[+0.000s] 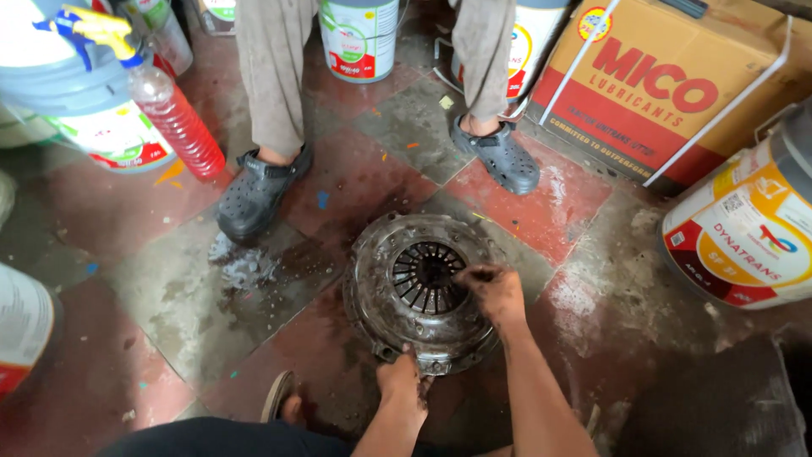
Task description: Cleaning and inspecting a vehicle clutch plate assembly.
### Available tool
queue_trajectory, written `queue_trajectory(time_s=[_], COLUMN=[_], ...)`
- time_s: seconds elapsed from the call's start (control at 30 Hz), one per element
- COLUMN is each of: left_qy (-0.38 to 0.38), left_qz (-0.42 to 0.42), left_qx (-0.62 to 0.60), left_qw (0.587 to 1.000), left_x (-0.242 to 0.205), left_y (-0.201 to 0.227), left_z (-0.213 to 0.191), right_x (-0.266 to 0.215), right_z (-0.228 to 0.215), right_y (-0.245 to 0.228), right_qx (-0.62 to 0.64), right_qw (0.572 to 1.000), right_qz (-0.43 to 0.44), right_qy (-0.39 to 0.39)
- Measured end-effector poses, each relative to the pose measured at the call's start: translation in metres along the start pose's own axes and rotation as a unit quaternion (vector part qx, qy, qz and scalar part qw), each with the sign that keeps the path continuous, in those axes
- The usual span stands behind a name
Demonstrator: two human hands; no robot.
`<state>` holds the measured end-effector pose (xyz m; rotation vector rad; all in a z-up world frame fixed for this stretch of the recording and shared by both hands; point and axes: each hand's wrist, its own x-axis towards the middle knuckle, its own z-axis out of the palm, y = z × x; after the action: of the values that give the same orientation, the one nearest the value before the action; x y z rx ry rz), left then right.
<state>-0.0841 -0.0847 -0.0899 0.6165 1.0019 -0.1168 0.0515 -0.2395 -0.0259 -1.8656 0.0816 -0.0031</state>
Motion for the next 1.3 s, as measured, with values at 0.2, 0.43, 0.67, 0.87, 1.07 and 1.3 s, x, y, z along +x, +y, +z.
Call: queue_trajectory(time_s=[0.2,0.43,0.67,0.87,1.07,1.3], left_qy=[0.083,0.134,0.230,0.155,0.175,0.189], left_qz=[0.042,0.133,0.434,0.441,0.433,0.453], left_qx=[-0.003,0.038,0.374,0.487,0.519,0.522], left_qw=[0.996,0.981,0.787,0.737,0.716,0.698], left_x=[-0.007,0.010,-0.054,-0.021,0.004,0.007], left_y=[0.017,0.058,0.169,0.176,0.147,0.151], left_z=[0.007,0.008,0.044,0.048,0.045,0.047], right_x=[0.001,-0.013,-0.008,0.010,0.021,0.011], right_z=[0.014,0.030,0.036,0.031,0.029,0.030], right_y=[0.020,0.004,-0.001,-0.043,-0.010,-0.056], right_qx=[0.103,-0.104,-0.114,-0.197,-0.201,-0.239], right_qw=[0.991,0.989,0.980,0.950,0.935,0.869], right_qz=[0.080,-0.070,-0.108,0.028,-0.082,-0.311], right_qy=[-0.042,-0.084,-0.125,-0.241,-0.282,-0.301])
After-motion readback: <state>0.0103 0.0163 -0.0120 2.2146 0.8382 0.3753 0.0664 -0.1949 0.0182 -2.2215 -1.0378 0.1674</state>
